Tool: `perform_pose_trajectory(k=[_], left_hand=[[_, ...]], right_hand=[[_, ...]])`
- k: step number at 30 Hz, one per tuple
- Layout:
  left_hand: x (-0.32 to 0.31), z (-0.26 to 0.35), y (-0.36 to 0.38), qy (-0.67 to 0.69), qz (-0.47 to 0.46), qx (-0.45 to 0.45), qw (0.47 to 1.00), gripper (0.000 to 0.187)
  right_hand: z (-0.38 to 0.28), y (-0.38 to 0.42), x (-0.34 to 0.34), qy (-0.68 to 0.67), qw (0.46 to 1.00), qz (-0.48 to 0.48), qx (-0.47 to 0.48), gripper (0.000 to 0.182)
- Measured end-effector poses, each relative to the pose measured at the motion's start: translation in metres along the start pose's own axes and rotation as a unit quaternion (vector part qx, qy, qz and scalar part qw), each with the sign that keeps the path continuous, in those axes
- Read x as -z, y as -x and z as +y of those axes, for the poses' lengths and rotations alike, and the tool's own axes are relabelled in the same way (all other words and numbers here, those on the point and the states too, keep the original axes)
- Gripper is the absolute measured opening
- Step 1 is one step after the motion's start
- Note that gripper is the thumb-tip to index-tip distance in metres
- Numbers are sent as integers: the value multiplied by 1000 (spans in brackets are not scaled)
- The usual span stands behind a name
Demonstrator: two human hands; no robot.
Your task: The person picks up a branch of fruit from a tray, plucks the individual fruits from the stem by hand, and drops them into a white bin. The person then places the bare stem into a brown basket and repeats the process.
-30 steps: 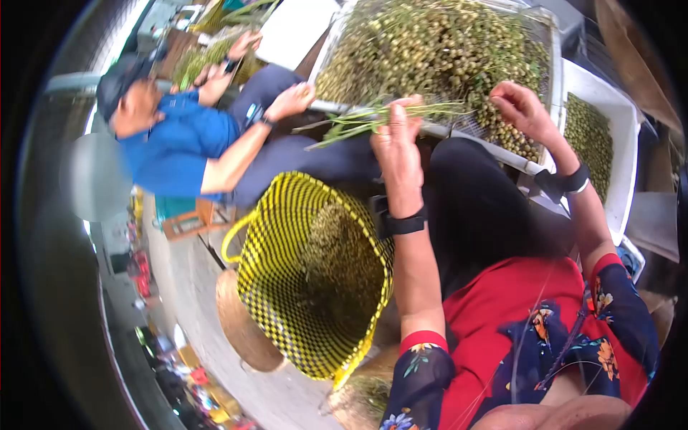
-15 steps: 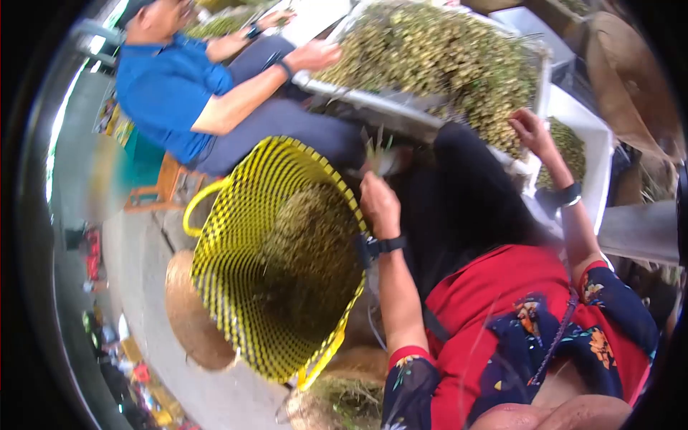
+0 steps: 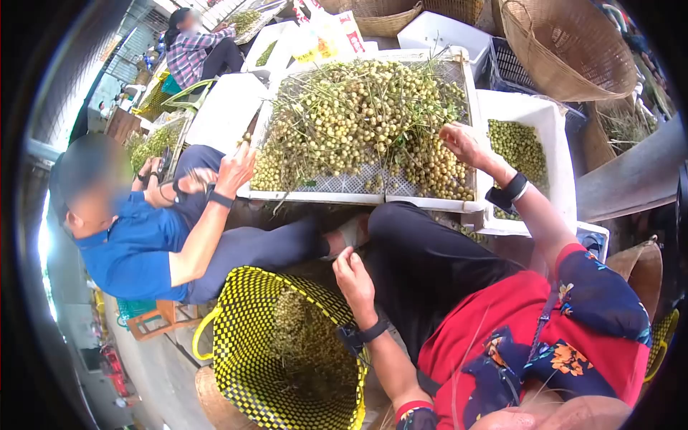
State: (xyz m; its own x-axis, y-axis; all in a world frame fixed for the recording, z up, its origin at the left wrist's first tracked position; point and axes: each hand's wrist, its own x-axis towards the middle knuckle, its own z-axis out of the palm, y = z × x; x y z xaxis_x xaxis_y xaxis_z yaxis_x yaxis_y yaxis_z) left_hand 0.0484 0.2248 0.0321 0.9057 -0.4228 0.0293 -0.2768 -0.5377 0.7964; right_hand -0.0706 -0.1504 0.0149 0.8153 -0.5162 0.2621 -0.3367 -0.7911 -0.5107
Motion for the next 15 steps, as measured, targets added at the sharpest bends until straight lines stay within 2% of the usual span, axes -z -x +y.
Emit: perform_pose_trajectory(k=[1, 2, 5, 9, 11, 13, 15], left_hand=[[3, 9, -6, 30, 6, -15, 999, 27], [2, 16, -11, 25, 6, -18, 999, 27], [-8, 44, -21, 189, -53, 21, 980, 24], [-29, 53, -43, 163, -107, -7, 981, 24], [-46, 67, -73, 213, -116, 15, 970, 25], [-86, 51, -121, 157, -124, -47, 979, 35], [-148, 16, -163, 3, -119, -77, 990, 53]], right_hand=[[-5, -4, 0, -1, 999, 38, 35, 12], [-11, -8, 1, -21, 999, 34, 35, 13], [-30, -22, -4, -116, 990, 61, 45, 9], [-50, -48, -10, -167, 975, 104, 102, 5], [-51, -62, -28, -193, 975, 80, 81, 4], [-59, -63, -45, -259, 963, 60, 44, 4], [-63, -54, -63, -340, 939, 39, 13, 6]])
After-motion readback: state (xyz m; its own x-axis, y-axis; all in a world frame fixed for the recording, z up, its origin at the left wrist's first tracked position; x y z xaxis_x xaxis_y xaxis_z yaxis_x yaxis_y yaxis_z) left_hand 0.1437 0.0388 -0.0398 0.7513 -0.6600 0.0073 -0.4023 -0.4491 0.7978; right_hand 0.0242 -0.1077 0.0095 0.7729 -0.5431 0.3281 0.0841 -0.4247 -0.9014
